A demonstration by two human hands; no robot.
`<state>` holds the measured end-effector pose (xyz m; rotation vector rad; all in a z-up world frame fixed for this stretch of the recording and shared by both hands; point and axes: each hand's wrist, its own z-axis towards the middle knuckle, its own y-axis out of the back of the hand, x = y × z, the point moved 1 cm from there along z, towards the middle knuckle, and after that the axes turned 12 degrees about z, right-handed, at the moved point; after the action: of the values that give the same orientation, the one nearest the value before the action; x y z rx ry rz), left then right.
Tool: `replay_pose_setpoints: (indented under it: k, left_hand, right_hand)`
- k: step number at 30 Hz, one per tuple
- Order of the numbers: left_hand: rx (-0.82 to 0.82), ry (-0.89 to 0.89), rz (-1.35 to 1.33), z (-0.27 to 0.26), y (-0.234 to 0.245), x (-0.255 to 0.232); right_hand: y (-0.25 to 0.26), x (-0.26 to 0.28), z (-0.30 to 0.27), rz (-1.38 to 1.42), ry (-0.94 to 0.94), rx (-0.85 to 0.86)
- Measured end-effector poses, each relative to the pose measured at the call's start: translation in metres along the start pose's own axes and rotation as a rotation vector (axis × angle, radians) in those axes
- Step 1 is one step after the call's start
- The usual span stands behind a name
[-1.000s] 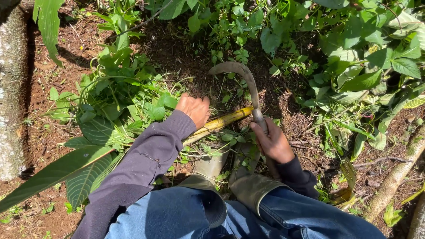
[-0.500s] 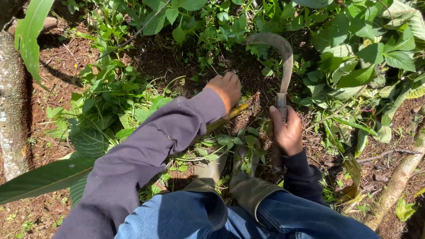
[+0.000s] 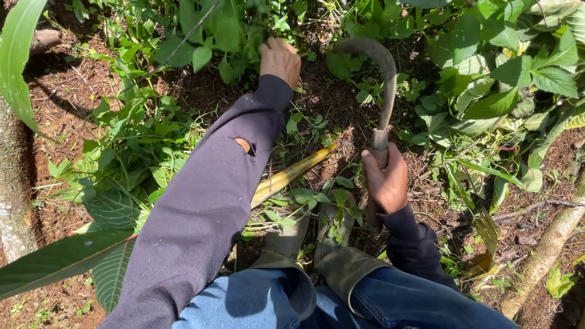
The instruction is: The person uses a sickle to cut weeds and small plants at ground level in a garden. They gather the cut vegetation with their left hand and repeatedly swing the sickle to clear the area around tree trunks and other plants.
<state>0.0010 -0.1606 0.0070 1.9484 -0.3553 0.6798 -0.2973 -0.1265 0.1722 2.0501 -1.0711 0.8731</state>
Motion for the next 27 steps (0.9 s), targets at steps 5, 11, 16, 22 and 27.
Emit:
replay_pose_setpoints:
  k: [5, 11, 16, 22, 27]
  left_hand:
    - [-0.029, 0.229, -0.026, -0.024, -0.026, -0.041]
    - [-0.008, 0.282, -0.15, -0.031, -0.034, -0.041]
    - [-0.021, 0.26, -0.335, -0.045, -0.043, -0.035]
    - [-0.052, 0.253, -0.334, -0.046, -0.041, -0.036]
    - [-0.007, 0.165, -0.422, -0.055, -0.035, -0.023]
  right_hand:
    - [-0.017, -0.013, 0.02, -0.113, 0.44, 0.15]
    - [-0.036, -0.038, 0.048, -0.193, 0.451, 0.27]
    - [-0.024, -0.014, 0.014, -0.117, 0.27, 0.151]
    - [-0.036, -0.03, 0.035, -0.046, 0.409, 0.213]
    - [-0.026, -0.024, 0.0, -0.133, 0.253, 0.18]
